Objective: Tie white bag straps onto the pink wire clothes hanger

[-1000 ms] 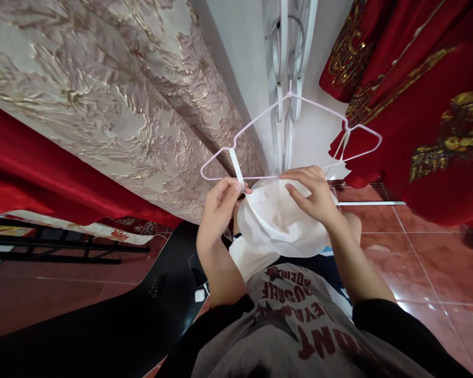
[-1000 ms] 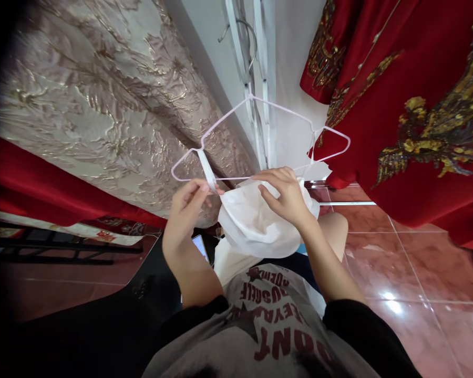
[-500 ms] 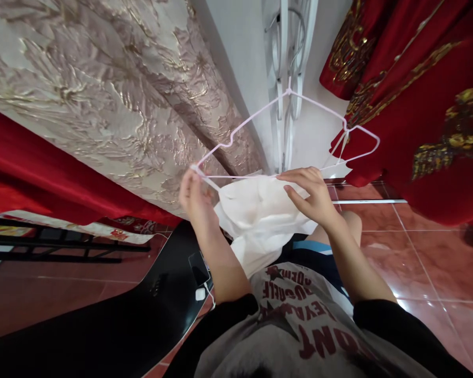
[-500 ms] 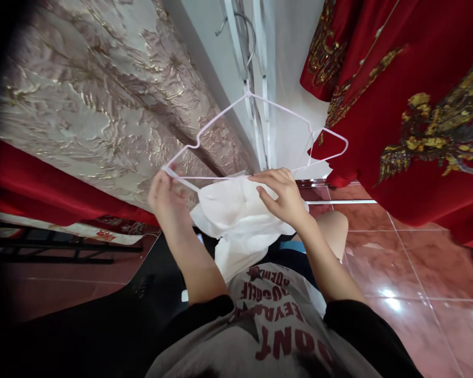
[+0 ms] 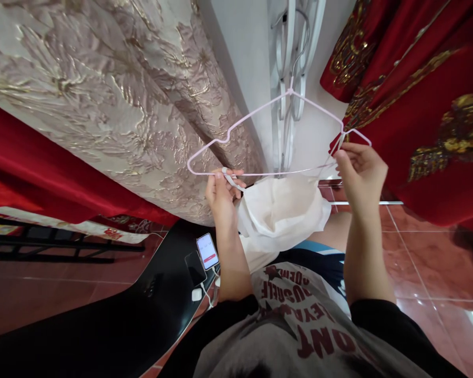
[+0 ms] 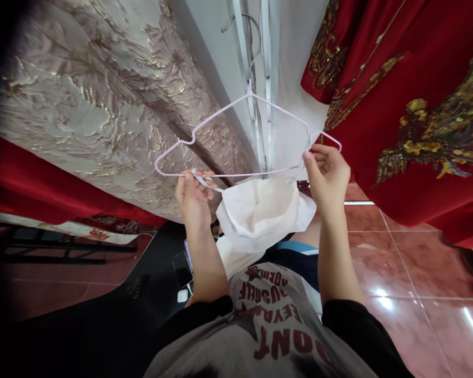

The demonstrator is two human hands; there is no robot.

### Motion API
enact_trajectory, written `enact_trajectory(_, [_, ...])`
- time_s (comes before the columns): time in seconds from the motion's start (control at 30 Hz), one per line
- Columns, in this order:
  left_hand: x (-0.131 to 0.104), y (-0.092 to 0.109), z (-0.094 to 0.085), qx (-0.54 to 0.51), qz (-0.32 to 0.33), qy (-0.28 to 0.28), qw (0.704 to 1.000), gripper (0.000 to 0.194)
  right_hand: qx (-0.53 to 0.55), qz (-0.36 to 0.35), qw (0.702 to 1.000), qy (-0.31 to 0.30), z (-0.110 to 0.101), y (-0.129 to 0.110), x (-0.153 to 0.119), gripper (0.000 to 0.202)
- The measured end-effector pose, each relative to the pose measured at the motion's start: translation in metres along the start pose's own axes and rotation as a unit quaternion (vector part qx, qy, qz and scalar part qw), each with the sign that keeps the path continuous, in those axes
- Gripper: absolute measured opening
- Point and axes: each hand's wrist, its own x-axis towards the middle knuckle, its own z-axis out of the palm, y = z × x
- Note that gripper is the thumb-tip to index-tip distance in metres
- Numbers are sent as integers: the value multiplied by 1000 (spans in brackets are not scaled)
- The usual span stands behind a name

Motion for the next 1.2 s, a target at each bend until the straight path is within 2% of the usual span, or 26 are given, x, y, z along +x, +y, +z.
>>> enact_trajectory(0.07, [0, -1, 1, 5, 5, 4, 1000, 42, -32, 14, 998, -53, 0, -8, 8, 26])
enact_trajectory(0.13, [1, -1, 1, 15, 9, 10, 1000, 43, -39, 10, 997, -70, 3, -15, 13, 26])
enact_trajectory(0.23, [3, 0, -1, 22, 13, 12, 1000, 45, 37, -3, 997, -68, 7, -14, 19, 21])
enact_trajectory(0.37, [6, 3, -4, 20, 12, 8, 1000, 48, 140, -18, 987, -81, 5, 2, 31, 18])
enact_trajectory(0.43, [8, 5, -5, 18, 13, 8, 1000, 48, 164, -37, 984, -58, 0, 11, 41, 24])
enact_trajectory(0.5, [9, 7, -6, 14, 15, 10, 1000, 46, 190, -43, 981, -5, -9, 20, 52, 28])
enact_trajectory(0.6, [11, 9, -7, 0, 21, 6, 1000, 44, 226, 4, 970, 88, -25, 31, 59, 22])
enact_trajectory(0.7, [10, 7, -7, -12, 13, -6, 1000, 43, 220, 1, 962, 161, -37, 34, 46, 13])
enact_trajectory(0.8, [8, 4, -5, -12, -8, -5, 1000, 42, 192, -66, 966, 158, -38, 22, 16, 19])
enact_trajectory(0.87, [6, 1, -3, -17, -14, -6, 1000, 42, 156, -102, 975, 118, -33, 6, -3, 19])
enact_trajectory(0.9, [5, 0, -2, -19, -13, -7, 1000, 42, 132, -121, 981, 72, -29, -2, -10, 18])
enact_trajectory(0.97, [2, -1, 1, -18, -10, -7, 1000, 43, 72, -157, 983, -62, -17, -14, -18, 22])
enact_trajectory(1.03, [-1, -3, 3, -13, -11, -4, 1000, 44, 15, -178, 966, -189, -1, -20, -19, 26])
enact_trajectory(1.07, [-2, -4, 3, -11, -14, -4, 1000, 44, -10, -184, 955, -232, 6, -20, -19, 27])
enact_trajectory(1.13, [-4, -5, 2, -10, -23, -6, 1000, 42, -43, -190, 943, -270, 18, -16, -19, 28])
enact_trajectory(1.2, [-3, -7, -5, -4, -21, 2, 1000, 37, -53, -198, 942, -266, 23, -11, -20, 28])
